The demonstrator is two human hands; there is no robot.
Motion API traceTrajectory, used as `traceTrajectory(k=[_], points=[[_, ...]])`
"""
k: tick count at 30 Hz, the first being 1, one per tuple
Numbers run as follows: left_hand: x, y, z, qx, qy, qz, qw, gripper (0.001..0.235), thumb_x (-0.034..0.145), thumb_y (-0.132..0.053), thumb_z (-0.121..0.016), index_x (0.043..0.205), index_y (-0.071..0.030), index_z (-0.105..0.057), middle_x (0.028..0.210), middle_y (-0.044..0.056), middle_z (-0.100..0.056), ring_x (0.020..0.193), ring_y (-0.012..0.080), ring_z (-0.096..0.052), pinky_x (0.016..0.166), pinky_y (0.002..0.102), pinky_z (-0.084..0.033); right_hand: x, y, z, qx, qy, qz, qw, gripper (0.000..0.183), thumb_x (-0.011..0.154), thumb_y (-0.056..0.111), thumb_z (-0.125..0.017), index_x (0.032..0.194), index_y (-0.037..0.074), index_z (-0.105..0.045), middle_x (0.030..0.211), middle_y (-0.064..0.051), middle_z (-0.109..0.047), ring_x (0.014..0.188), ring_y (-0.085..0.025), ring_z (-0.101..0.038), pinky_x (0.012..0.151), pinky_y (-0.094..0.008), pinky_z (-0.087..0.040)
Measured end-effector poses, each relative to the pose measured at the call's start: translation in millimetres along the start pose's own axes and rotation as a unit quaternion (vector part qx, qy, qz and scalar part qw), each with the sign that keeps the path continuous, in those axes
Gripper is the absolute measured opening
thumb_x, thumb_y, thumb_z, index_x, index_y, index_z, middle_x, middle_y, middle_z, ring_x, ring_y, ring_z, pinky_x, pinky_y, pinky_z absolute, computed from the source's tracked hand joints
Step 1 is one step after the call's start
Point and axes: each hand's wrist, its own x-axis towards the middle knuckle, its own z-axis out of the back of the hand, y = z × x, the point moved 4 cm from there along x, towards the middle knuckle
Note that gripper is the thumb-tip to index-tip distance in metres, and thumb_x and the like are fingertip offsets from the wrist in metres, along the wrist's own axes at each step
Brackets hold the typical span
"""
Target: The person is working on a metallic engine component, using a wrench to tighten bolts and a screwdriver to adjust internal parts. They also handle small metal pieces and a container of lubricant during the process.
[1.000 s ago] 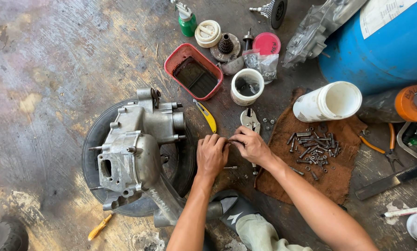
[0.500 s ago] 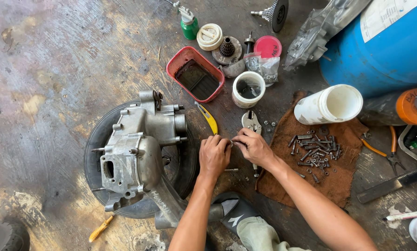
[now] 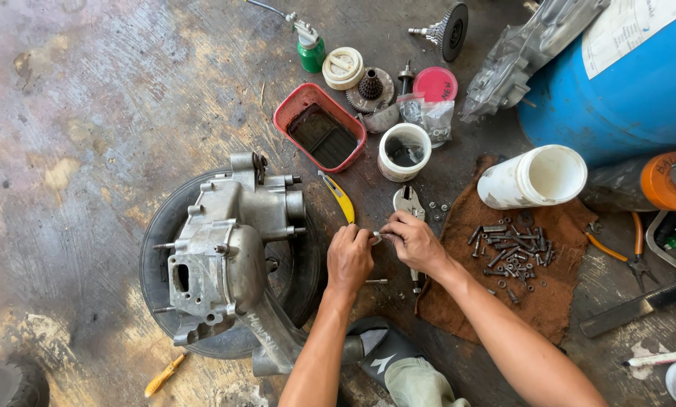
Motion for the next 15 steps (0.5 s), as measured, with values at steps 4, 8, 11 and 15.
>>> traceTrajectory(k=[4, 8, 11, 15], points=[[11.2, -9.6, 15.8, -0.036, -0.01, 0.0, 0.999, 0.013, 0.093, -0.023, -0.071, 0.089, -0.012, -0.066, 0.079, 0.004, -0.053, 0.07, 0.0278, -0.059, 0.064, 0.036, -0.051, 3.4, -0.2, 12.6, 0.017, -0.033, 0.002, 0.999, 0.006, 0.092, 0.01, -0.071, 0.088, 0.012, -0.075, 0.084, -0.005, -0.065, 0.074, -0.03, -0.07, 0.069, -0.037, -0.057], [25.8, -17.3, 17.3, -0.064, -0.041, 0.012, 0.997, 0.017, 0.094, -0.03, -0.07, 0.085, -0.015, -0.065, 0.076, 0.002, -0.051, 0.069, 0.0263, -0.06, 0.063, 0.033, -0.052, 19.0, 33.0, 42.1, -0.002, -0.054, 0.006, 0.999, 0.007, 0.092, 0.011, -0.071, 0.087, 0.012, -0.075, 0.082, -0.005, -0.066, 0.073, -0.028, -0.07, 0.068, -0.036, -0.057], [60.1, -39.3, 34.0, -0.083, -0.069, 0.027, 0.994, 0.015, 0.093, -0.029, -0.072, 0.086, -0.017, -0.067, 0.073, 0.001, -0.05, 0.065, 0.0251, -0.06, 0.061, 0.034, -0.052, 33.5, 44.1, 69.8, -0.021, -0.104, 0.007, 0.994, 0.007, 0.093, 0.014, -0.073, 0.088, 0.011, -0.075, 0.082, -0.005, -0.065, 0.073, -0.027, -0.069, 0.069, -0.035, -0.057], [112.1, -66.9, 53.8, -0.072, -0.113, 0.016, 0.991, 0.014, 0.096, -0.031, -0.07, 0.09, -0.018, -0.069, 0.079, 0.001, -0.054, 0.071, 0.0245, -0.062, 0.062, 0.034, -0.053, 63.0, 68.9, 111.2, -0.039, -0.171, 0.037, 0.984, 0.003, 0.095, 0.008, -0.073, 0.092, 0.008, -0.076, 0.085, -0.007, -0.064, 0.075, -0.028, -0.068, 0.071, -0.037, -0.056]])
